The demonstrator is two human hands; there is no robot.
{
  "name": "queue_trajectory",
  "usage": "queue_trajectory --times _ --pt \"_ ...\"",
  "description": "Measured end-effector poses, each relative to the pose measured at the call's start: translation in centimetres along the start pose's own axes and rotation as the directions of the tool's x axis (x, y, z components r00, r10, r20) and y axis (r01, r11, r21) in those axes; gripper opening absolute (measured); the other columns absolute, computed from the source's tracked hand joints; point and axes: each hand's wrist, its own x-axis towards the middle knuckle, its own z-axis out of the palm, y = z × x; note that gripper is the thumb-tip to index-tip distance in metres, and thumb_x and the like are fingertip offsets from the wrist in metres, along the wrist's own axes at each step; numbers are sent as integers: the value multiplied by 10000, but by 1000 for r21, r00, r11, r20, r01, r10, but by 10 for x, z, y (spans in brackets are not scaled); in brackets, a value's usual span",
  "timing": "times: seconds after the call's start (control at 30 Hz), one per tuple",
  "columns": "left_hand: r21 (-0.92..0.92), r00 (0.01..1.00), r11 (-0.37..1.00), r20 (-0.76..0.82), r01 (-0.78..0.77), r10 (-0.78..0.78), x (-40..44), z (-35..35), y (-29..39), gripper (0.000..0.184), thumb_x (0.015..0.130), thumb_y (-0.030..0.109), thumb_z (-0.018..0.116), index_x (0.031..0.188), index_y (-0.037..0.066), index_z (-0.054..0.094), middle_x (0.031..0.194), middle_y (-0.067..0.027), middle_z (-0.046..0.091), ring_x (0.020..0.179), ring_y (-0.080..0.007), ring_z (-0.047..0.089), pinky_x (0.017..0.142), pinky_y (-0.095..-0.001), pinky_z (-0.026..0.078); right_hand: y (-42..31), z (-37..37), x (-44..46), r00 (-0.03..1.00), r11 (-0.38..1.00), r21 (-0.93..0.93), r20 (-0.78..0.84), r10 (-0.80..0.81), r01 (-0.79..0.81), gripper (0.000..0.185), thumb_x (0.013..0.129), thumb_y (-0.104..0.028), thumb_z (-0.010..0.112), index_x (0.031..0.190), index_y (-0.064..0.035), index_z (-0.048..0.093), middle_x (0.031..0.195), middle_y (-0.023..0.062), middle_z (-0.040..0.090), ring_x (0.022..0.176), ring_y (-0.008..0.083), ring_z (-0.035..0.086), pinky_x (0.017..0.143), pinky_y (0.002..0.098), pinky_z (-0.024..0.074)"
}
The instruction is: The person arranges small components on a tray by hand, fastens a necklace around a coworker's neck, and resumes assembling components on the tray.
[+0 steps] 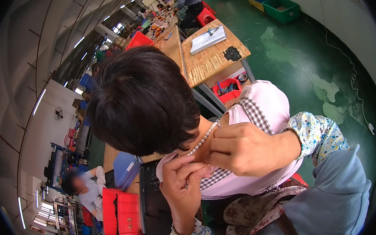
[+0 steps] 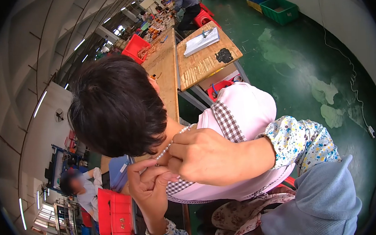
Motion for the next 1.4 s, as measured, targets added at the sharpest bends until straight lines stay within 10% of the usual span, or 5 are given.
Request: queue_trajectory --times 0.63,1.4 --pt "-292 999 956 -17 26 -33 8 9 8 348 923 -41 588 1181 -37 355 912 -224 676 818 -238 699 763 -341 596 6 -1 -4 980 935 336 -115 161 -114 377 603 126 622 947 -8 696 834 101 667 735 292 607 632 374 499" --pt "-330 1000 944 23 10 -2 17 9 7 265 942 -23 581 1140 -36 404 947 -156 679 829 -171 686 769 -277 571 13 -17 -3 894 580 700 198 403 -417 133 839 -32 723 971 -17 736 873 83 729 796 169 657 729 304 507"
